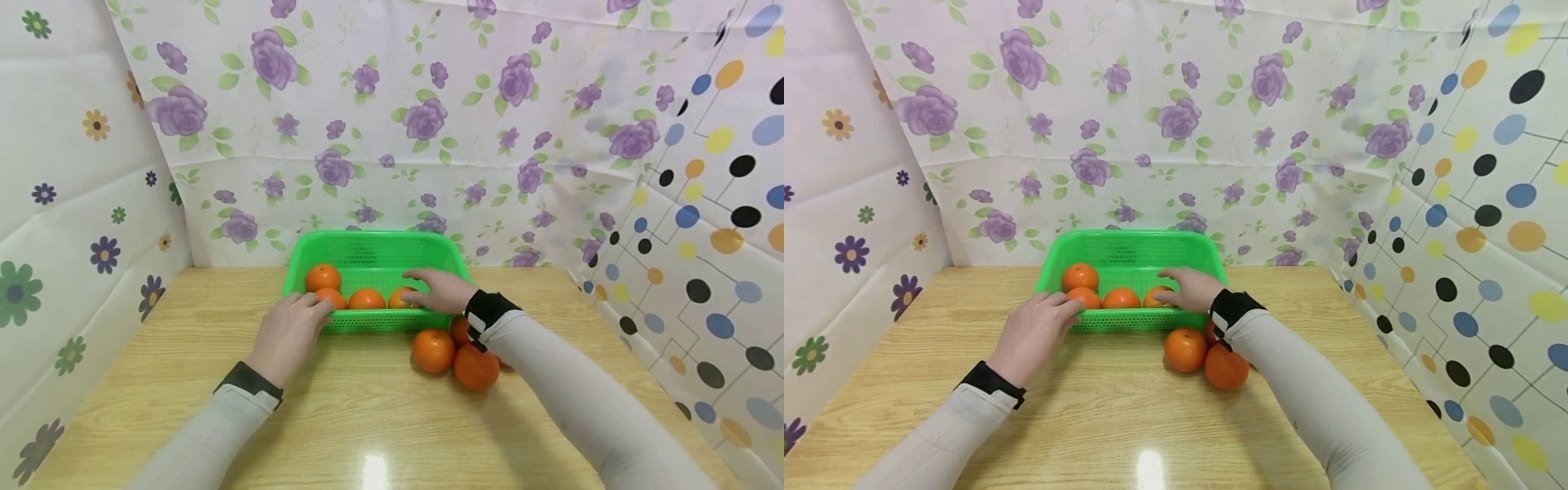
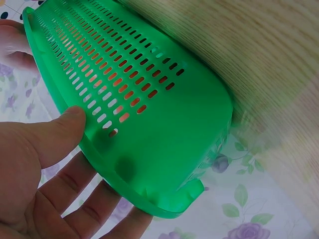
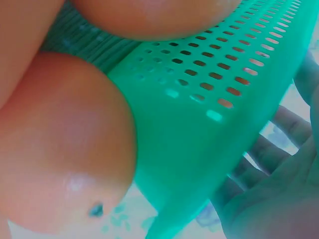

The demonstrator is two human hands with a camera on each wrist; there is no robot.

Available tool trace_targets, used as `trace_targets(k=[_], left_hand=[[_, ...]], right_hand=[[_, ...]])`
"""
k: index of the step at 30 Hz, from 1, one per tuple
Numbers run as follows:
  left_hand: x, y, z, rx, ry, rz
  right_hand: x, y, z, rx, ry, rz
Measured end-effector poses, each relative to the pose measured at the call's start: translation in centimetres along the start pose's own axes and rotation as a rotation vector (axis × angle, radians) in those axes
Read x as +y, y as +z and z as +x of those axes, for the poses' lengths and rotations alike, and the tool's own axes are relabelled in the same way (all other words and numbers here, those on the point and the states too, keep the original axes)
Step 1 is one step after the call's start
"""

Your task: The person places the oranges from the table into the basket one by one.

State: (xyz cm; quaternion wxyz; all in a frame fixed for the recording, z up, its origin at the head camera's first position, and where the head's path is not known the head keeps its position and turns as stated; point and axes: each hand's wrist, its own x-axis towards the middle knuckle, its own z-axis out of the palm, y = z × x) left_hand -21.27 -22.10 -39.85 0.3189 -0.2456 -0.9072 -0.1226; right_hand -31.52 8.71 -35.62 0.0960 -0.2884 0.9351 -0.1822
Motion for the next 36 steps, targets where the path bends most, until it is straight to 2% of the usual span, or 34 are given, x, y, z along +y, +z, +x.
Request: trace_targets(k=[11,24,31,36], left_hand=[[-0.1,-0.2,0.2,0.005,0.007,-0.002],[0.1,-0.2,0.1,0.007,0.007,-0.003],[0.0,-0.1,0.1,0.009,0.005,-0.012],[0.0,-0.1,0.0,0.006,0.005,-0.005]], right_hand=[[-0.3,-0.9,-3.5,0.15,-0.034,-0.106],[0.5,-0.6,-6.5,0.213,-0.062,-0.169],[1.0,-0.6,-8.1,0.277,-0.07,-0.23],[1.2,-0.3,-9.1,0.301,-0.058,-0.225]])
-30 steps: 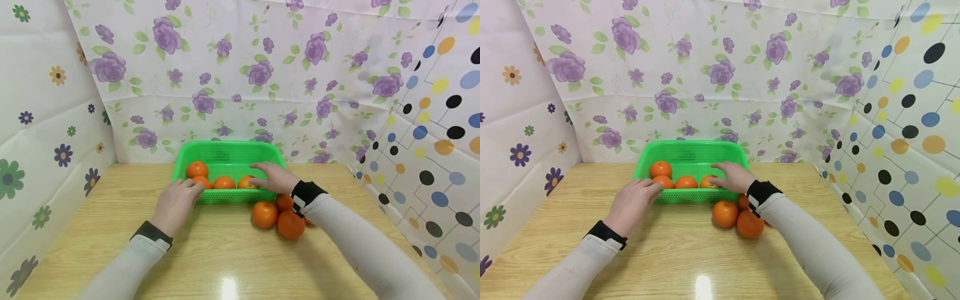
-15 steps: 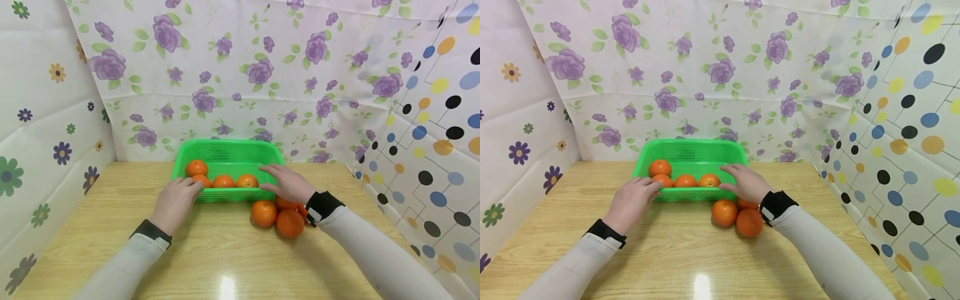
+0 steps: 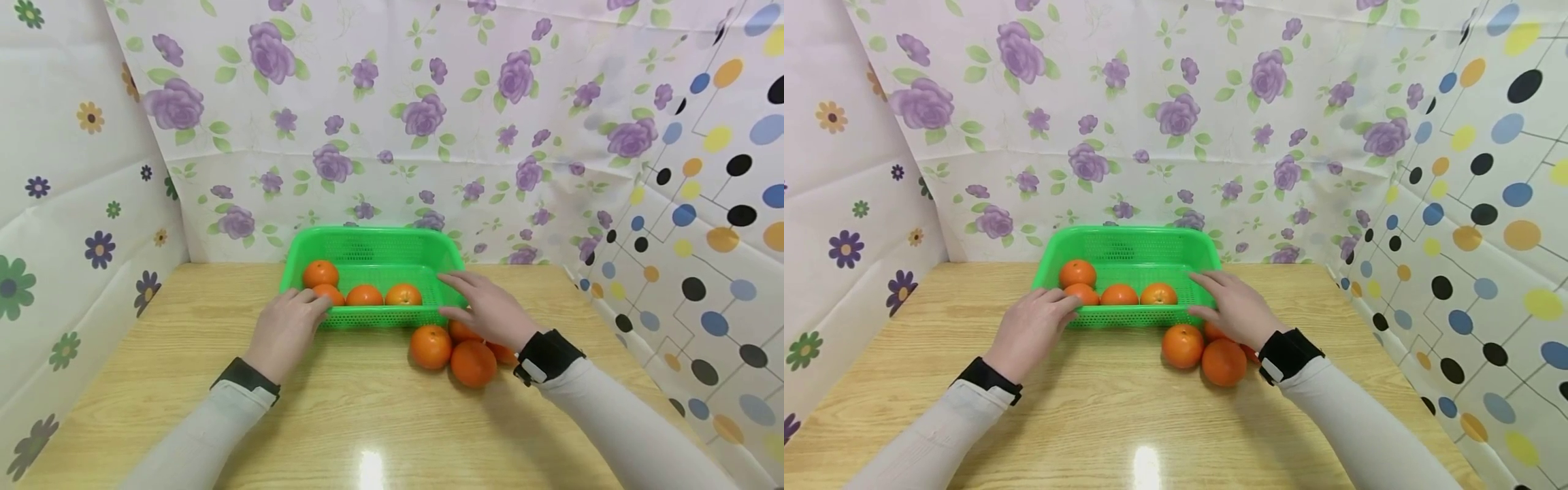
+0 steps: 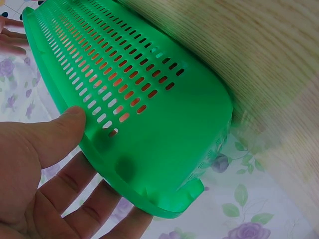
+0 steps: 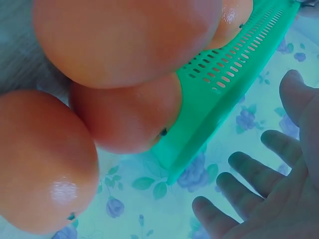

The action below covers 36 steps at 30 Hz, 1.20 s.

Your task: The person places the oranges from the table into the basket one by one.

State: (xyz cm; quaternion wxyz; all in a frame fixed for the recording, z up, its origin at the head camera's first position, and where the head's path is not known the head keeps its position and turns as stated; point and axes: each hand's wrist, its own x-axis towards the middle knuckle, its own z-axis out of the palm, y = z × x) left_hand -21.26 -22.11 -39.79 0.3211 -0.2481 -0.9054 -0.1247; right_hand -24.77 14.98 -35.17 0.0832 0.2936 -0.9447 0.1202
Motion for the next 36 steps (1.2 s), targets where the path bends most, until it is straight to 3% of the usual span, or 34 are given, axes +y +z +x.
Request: trace_targets(k=[27,36], left_hand=[[-0.2,-0.1,0.0,0.0,-0.005,-0.002],[-0.2,0.2,0.0,-0.004,-0.003,0.008]], right_hand=[[1.2,0.5,-6.0,0.074,0.045,-0.064],[1.9,1.0,-7.7,0.123,0.129,-0.05]])
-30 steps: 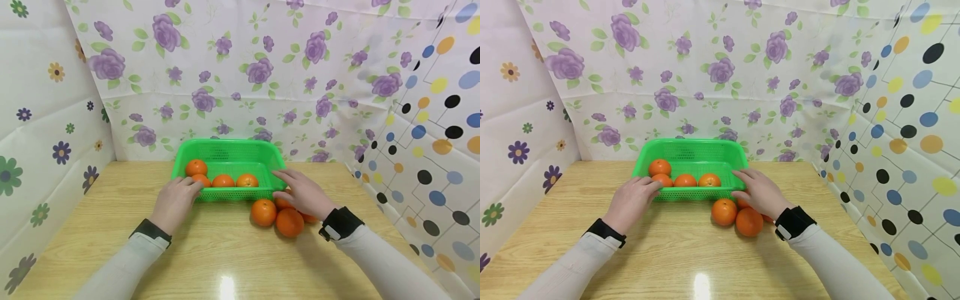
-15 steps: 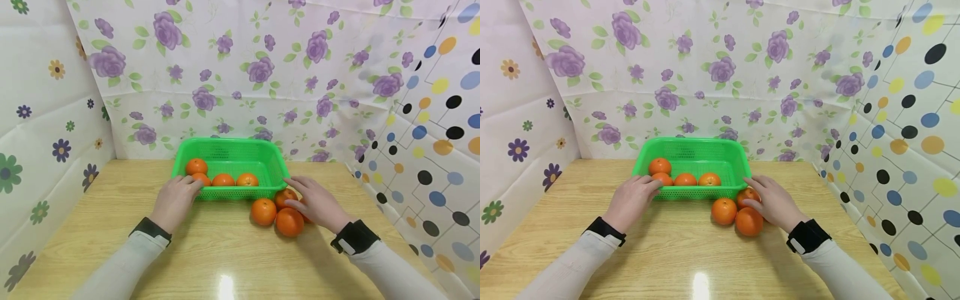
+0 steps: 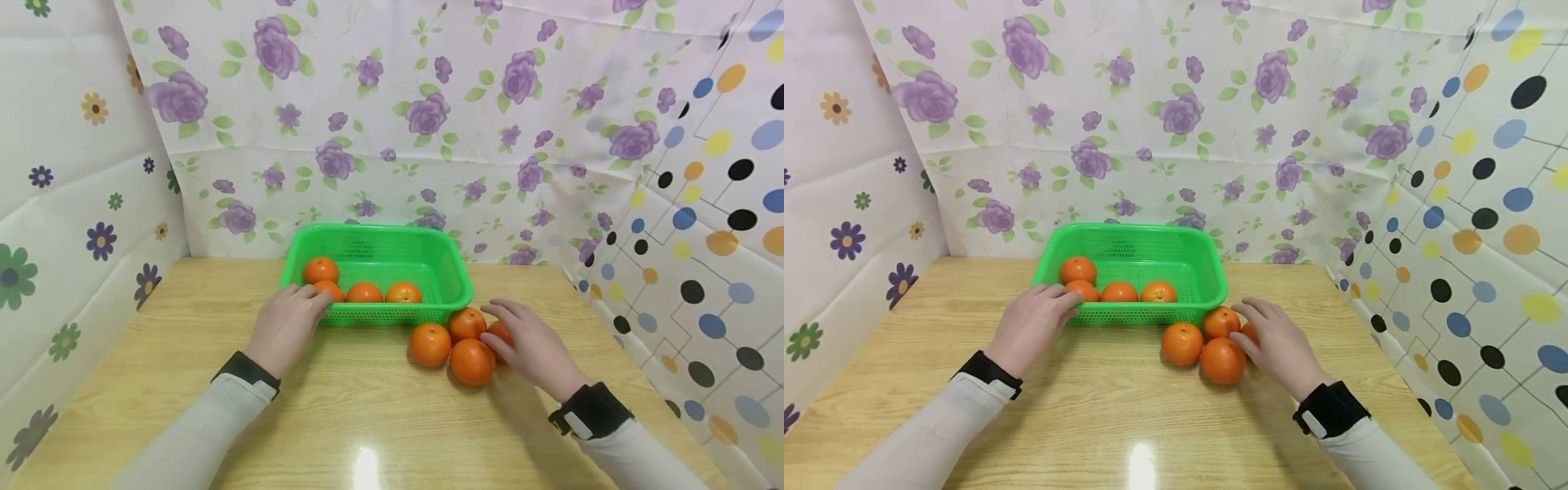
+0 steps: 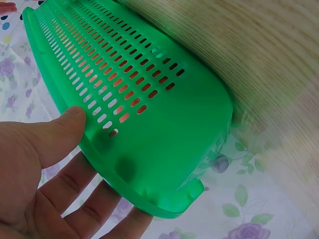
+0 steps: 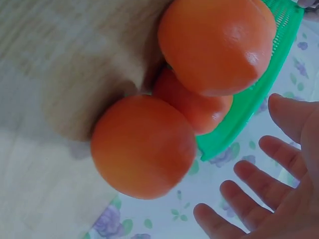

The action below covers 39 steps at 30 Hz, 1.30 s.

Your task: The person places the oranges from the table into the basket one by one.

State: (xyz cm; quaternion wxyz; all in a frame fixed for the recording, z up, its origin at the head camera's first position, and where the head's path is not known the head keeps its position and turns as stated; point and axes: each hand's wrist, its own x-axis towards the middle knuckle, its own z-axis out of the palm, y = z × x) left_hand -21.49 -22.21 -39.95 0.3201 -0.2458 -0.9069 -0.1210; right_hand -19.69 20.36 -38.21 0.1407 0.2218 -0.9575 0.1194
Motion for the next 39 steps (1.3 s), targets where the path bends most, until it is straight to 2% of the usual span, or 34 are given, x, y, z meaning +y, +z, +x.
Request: trace_targets(k=[12,21,39], left_hand=[[0.0,-0.1,0.3,0.002,-0.001,-0.004],[0.0,-0.1,0.2,-0.005,-0.002,0.003],[-0.1,-0.1,0.0,0.001,0.001,0.004]], right_hand=[[0.9,0.8,-1.0,0.033,-0.011,0.062],[1.1,1.1,-1.7,0.045,-0.057,0.079],[2.5,1.4,-2.6,0.035,-0.012,0.063]])
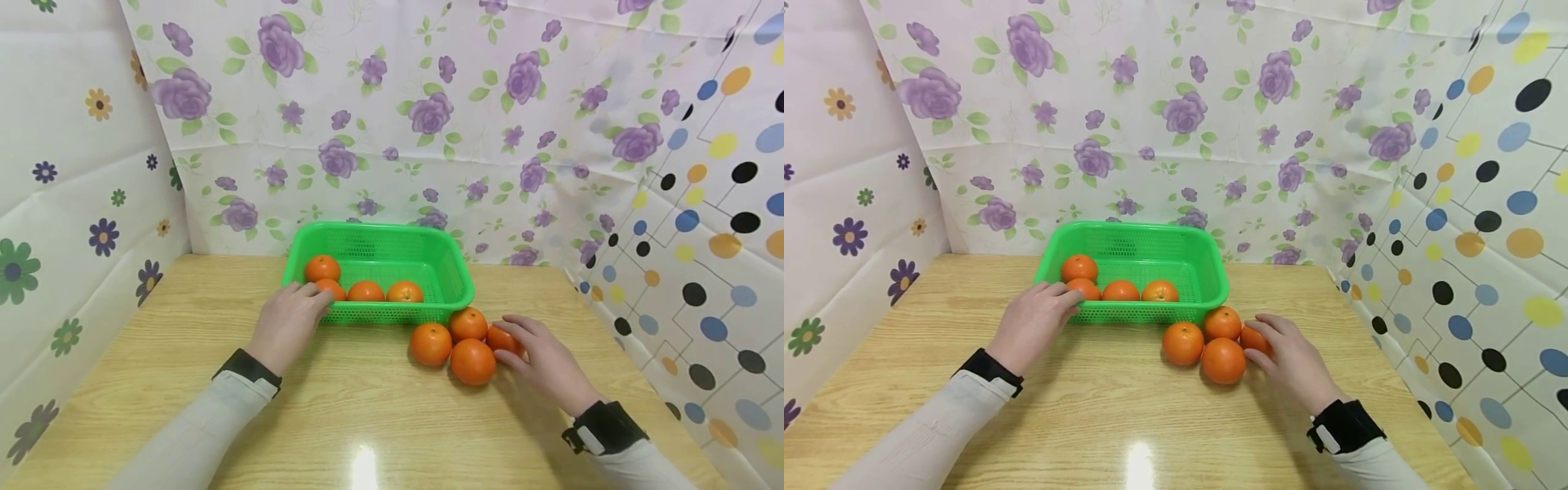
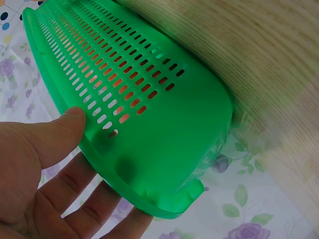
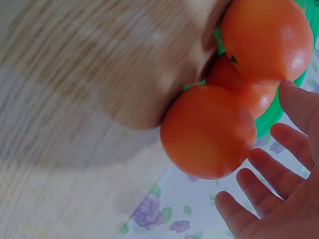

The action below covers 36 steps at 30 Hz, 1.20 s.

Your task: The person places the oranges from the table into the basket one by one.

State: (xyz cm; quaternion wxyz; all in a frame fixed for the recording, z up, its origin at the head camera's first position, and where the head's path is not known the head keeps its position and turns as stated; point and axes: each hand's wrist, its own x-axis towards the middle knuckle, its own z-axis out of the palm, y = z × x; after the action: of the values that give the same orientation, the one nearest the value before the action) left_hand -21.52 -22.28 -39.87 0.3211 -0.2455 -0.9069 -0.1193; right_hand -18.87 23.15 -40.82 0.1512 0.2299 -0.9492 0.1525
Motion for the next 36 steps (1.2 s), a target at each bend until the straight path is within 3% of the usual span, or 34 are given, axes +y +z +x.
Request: trace_targets(k=[36], left_hand=[[0.0,0.1,-0.1,0.013,0.004,-0.01]], right_hand=[[2.3,1.4,0.4,-0.1,0.102,0.019]])
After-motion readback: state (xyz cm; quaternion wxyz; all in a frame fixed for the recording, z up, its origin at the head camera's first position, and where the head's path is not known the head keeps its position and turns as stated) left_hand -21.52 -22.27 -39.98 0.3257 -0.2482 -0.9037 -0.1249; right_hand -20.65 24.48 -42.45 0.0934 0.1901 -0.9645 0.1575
